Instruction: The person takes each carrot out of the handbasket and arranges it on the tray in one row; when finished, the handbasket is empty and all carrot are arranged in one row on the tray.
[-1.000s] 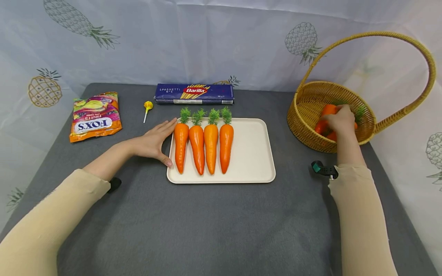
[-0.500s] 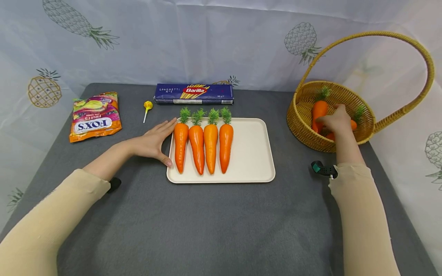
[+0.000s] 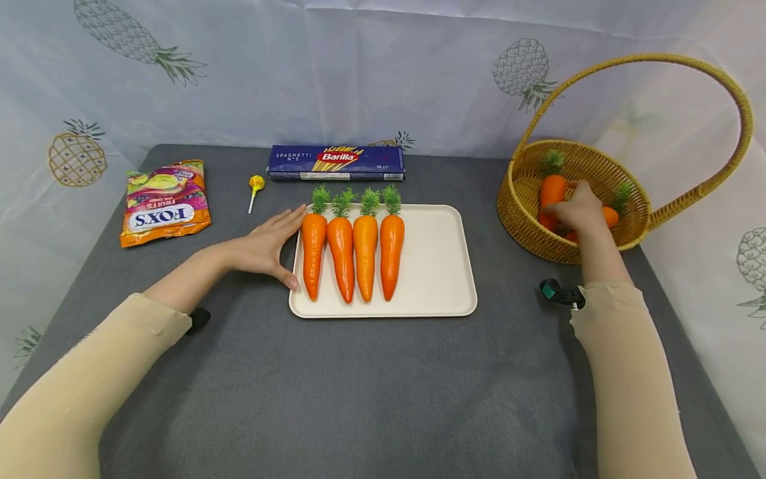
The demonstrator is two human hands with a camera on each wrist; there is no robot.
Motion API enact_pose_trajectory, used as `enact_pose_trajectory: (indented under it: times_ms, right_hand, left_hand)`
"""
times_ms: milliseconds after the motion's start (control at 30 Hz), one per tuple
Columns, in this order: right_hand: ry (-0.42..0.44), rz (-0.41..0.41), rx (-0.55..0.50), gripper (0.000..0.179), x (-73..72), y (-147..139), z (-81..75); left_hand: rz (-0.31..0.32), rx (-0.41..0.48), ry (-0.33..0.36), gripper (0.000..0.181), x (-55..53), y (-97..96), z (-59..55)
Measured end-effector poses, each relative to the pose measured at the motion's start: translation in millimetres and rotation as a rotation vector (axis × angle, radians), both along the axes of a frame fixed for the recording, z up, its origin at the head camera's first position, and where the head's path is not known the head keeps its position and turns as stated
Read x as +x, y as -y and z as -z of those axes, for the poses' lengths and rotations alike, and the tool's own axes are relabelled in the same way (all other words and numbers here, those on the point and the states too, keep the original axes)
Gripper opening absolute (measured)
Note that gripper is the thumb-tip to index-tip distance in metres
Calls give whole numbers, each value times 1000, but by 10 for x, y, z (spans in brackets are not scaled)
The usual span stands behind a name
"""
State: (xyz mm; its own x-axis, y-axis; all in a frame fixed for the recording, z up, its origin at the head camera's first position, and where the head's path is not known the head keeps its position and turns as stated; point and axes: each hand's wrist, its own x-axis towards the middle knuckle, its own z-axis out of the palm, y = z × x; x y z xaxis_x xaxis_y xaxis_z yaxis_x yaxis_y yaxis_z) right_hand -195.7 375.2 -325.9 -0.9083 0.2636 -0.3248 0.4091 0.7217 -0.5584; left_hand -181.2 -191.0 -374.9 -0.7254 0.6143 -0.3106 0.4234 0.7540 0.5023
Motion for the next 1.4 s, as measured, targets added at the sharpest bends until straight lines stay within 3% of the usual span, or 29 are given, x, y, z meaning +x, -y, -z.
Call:
enact_pose_trajectory:
  times_ms: [400, 767, 1233, 1400]
  right_hand:
    - [-31, 25, -62, 92, 22, -25, -15]
    - [-75, 149, -215, 93, 18, -58, -61]
    - [-124, 259, -580, 101, 60, -54, -242]
    - [-133, 266, -648, 104, 60, -37, -288]
  left_hand:
    - [-1, -6, 3, 138, -6, -1, -2]
    - [-12, -9, 15, 140, -24, -6, 1]
    - [-11, -10, 11, 139, -25, -1, 4]
    - [-8, -10, 7, 139, -14, 0, 2]
